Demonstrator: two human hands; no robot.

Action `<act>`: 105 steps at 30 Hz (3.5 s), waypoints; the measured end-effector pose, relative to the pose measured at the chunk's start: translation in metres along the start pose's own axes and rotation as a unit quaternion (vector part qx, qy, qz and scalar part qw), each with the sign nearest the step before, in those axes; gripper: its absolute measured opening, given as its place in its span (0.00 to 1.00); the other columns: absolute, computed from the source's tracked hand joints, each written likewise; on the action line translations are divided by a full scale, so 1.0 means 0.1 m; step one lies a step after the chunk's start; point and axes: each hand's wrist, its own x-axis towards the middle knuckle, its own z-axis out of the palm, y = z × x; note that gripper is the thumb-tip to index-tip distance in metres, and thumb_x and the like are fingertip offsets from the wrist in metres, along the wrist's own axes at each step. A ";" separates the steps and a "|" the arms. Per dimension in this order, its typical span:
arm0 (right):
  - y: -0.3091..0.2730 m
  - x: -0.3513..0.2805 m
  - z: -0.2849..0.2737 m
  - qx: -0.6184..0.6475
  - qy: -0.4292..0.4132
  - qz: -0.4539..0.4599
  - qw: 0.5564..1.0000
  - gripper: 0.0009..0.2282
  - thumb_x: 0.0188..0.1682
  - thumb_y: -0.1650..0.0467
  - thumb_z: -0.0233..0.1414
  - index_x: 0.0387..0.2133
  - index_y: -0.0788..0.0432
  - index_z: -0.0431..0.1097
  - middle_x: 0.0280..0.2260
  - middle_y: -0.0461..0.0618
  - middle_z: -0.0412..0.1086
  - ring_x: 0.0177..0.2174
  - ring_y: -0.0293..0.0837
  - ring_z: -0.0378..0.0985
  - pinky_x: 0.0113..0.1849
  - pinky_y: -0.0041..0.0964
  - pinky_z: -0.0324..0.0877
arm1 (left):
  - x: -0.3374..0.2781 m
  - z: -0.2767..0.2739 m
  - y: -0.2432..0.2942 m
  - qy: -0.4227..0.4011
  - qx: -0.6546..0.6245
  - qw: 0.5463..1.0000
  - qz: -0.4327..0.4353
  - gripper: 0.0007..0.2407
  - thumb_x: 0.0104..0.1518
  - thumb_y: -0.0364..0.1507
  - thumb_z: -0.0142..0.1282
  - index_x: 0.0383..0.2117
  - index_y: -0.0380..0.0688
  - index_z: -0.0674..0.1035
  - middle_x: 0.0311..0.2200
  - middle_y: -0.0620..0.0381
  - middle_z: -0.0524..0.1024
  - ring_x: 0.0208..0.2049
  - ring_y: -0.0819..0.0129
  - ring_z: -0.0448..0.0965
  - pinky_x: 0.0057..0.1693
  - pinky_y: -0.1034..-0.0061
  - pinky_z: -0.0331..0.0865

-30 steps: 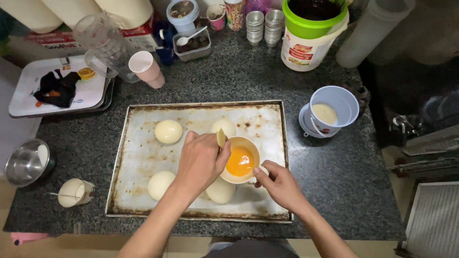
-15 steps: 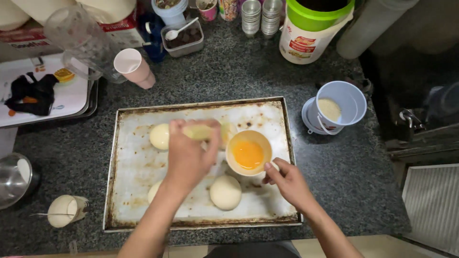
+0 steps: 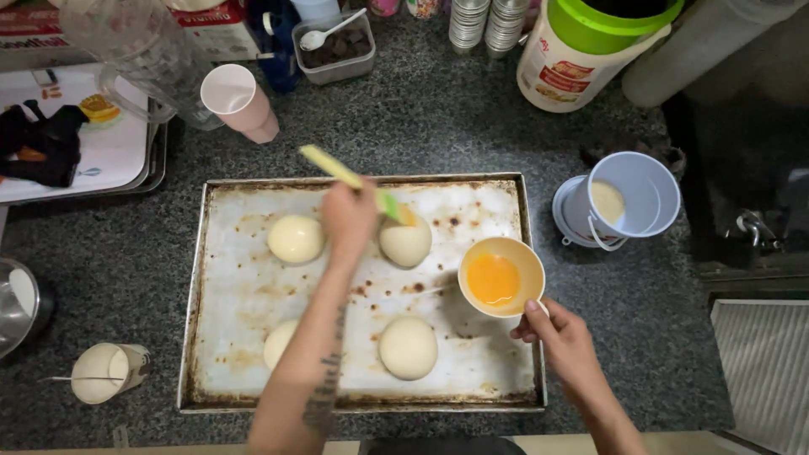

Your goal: Applying egg wash and seeds to unbaked pastry dough on baking trays in a bakery.

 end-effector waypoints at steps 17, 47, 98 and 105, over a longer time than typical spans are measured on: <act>-0.14 0.02 0.02 0.022 -0.004 -0.021 1.000 0.15 0.54 0.68 0.47 0.25 0.70 0.72 0.22 0.56 0.70 0.26 0.45 0.76 0.31 0.35 0.67 | -0.50 -0.23 -0.11 0.134 0.033 0.985 0.108 0.15 0.58 0.32 0.51 0.19 0.33 0.79 0.14 0.48 0.75 0.14 0.56 0.69 0.26 0.64 0.65; -0.01 -0.11 -0.23 0.050 0.002 -0.027 0.998 0.16 0.56 0.67 0.46 0.27 0.71 0.71 0.23 0.57 0.68 0.27 0.47 0.76 0.32 0.37 0.68 | -1.24 -0.18 -0.37 0.061 0.083 0.956 0.273 0.07 0.59 0.31 0.48 0.33 0.48 0.80 0.27 0.62 0.75 0.31 0.69 0.67 0.46 0.73 0.57; 0.28 -0.08 -0.65 0.098 0.032 -0.025 0.994 0.15 0.55 0.68 0.47 0.27 0.70 0.72 0.24 0.55 0.69 0.26 0.46 0.76 0.31 0.34 0.66 | -1.31 0.22 0.33 -0.215 0.531 0.470 0.671 0.02 0.50 0.25 0.61 0.26 0.50 0.81 0.27 0.59 0.78 0.27 0.72 0.73 0.45 0.77 0.64; 0.27 -0.11 -0.64 0.099 0.019 -0.031 0.994 0.15 0.55 0.67 0.46 0.26 0.69 0.71 0.24 0.54 0.70 0.26 0.45 0.76 0.31 0.34 0.66 | -0.76 0.59 0.27 -0.108 0.467 0.590 0.650 0.05 0.49 0.29 0.51 0.19 0.48 0.80 0.25 0.52 0.77 0.28 0.62 0.70 0.47 0.70 0.61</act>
